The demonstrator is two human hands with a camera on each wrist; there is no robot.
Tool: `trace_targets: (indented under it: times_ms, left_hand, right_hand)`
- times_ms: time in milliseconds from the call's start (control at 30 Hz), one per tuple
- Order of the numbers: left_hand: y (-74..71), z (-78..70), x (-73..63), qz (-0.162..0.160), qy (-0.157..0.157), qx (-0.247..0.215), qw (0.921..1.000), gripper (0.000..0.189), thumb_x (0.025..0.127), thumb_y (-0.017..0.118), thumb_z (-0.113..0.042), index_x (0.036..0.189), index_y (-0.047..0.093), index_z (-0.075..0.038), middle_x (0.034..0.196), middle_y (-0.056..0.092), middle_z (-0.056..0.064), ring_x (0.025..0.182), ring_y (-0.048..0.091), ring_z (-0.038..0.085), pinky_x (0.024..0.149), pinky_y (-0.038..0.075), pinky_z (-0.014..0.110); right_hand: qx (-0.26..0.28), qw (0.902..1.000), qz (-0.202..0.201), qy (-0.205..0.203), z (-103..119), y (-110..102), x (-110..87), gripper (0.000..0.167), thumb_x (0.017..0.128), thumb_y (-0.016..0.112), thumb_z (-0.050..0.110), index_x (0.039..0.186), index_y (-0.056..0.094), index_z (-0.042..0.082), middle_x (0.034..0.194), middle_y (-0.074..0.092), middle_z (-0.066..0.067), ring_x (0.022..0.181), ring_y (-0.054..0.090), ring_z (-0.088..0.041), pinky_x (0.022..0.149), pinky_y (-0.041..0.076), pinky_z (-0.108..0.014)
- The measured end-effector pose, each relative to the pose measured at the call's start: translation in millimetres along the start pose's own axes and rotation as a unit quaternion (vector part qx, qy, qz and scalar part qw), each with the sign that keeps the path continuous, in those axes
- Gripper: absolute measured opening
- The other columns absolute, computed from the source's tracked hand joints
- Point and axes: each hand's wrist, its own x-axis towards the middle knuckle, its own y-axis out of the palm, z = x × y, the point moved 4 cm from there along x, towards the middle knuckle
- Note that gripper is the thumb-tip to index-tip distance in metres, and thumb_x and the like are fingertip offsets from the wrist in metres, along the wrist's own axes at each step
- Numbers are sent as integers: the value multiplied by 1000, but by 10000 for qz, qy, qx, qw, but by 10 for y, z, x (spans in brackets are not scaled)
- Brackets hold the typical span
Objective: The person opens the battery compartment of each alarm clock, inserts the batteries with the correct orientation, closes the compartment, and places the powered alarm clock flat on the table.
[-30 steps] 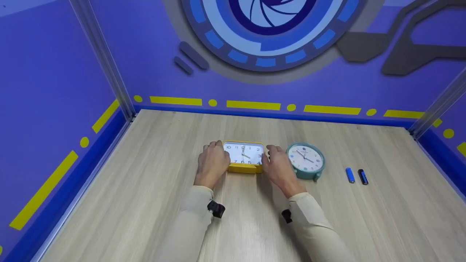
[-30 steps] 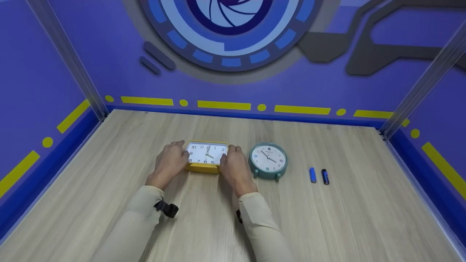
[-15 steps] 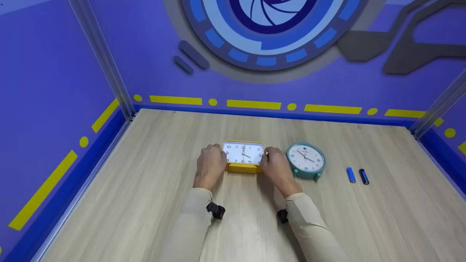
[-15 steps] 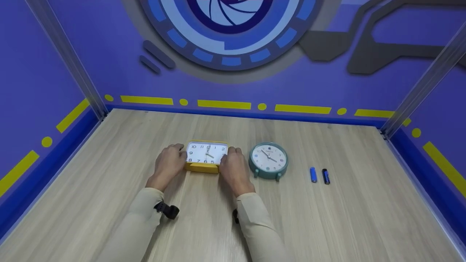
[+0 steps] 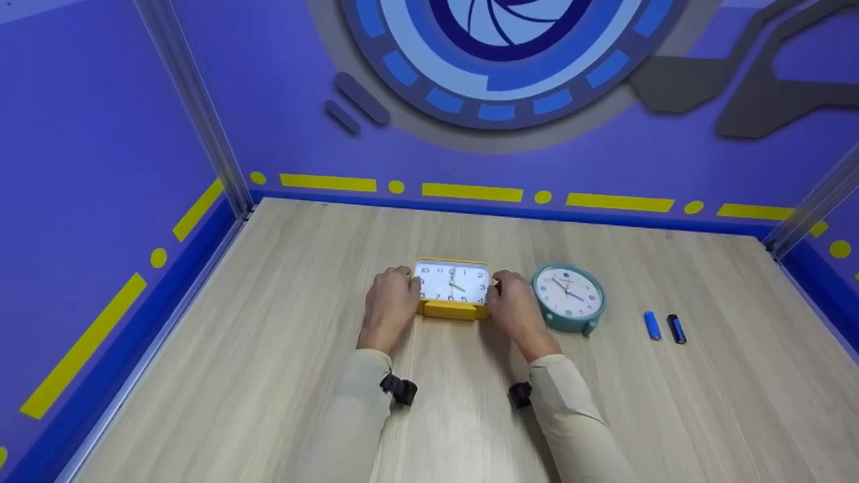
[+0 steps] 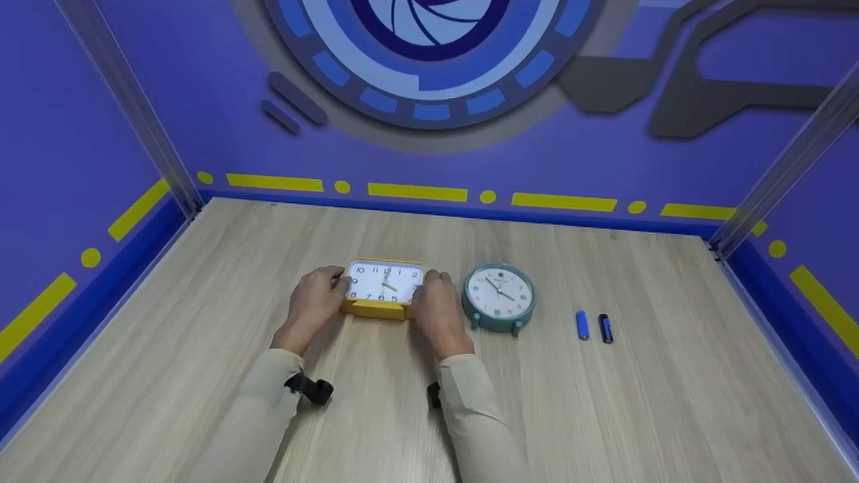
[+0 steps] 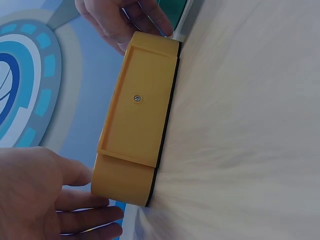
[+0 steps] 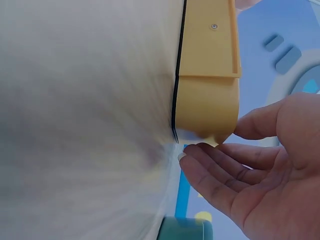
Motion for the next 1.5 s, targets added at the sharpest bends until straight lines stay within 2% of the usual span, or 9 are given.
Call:
trace_targets:
  times_ms: [133,300,567,833,1100,1367,1500]
  left_hand:
    - [10,-1,17,22,10,-60,10000,33,106,65,-16,129,70,7,117,72,21,113,68,37,96,54,49]
    - [15,29,2,143,-120,9,9998,34,107,62,-16,132,69,6,119,71,20,115,68,33,96,54,47]
    - [-8,30,-6,4,28,45,10000,29,108,58,-9,129,70,7,118,72,20,112,69,34,93,55,47]
    - [27,32,-36,204,-155,27,9997,31,109,57,-11,134,68,5,123,71,18,114,67,29,97,54,45]
    - [-6,29,-69,59,104,-8,9999,27,106,59,-9,126,70,6,117,72,19,112,68,35,94,55,49]
    - [-32,28,-90,180,85,136,9997,28,107,60,-12,128,70,4,120,72,18,113,66,35,95,53,49]
    - [-53,18,-86,164,182,159,9996,26,106,60,-10,124,71,5,118,73,17,110,67,35,93,54,49]
  right_hand:
    - [-23,10000,36,3,-17,-8,10,41,109,54,12,145,54,-8,129,63,-22,110,60,-31,98,52,-46]
    - [2,9999,152,48,-30,23,5,41,110,55,14,145,55,-7,129,62,-22,109,59,-30,96,52,-44]
    - [-112,9999,87,-65,-34,29,4,39,109,55,13,142,57,-8,126,65,-21,105,61,-30,94,54,-45]
    - [-118,9996,199,138,-42,33,-24,40,110,54,13,144,55,-7,128,63,-20,108,60,-30,97,53,-44]
    - [-122,9997,206,65,-39,10,-47,37,108,55,10,140,56,-8,124,63,-19,107,59,-30,96,52,-44]
    - [-146,9998,107,-104,-40,-6,-56,34,105,58,10,134,59,-8,119,63,-19,103,59,-30,93,52,-44]
    - [-223,9996,24,-186,-33,-20,-76,32,104,60,11,130,62,-7,116,64,-18,101,59,-30,92,52,-44]
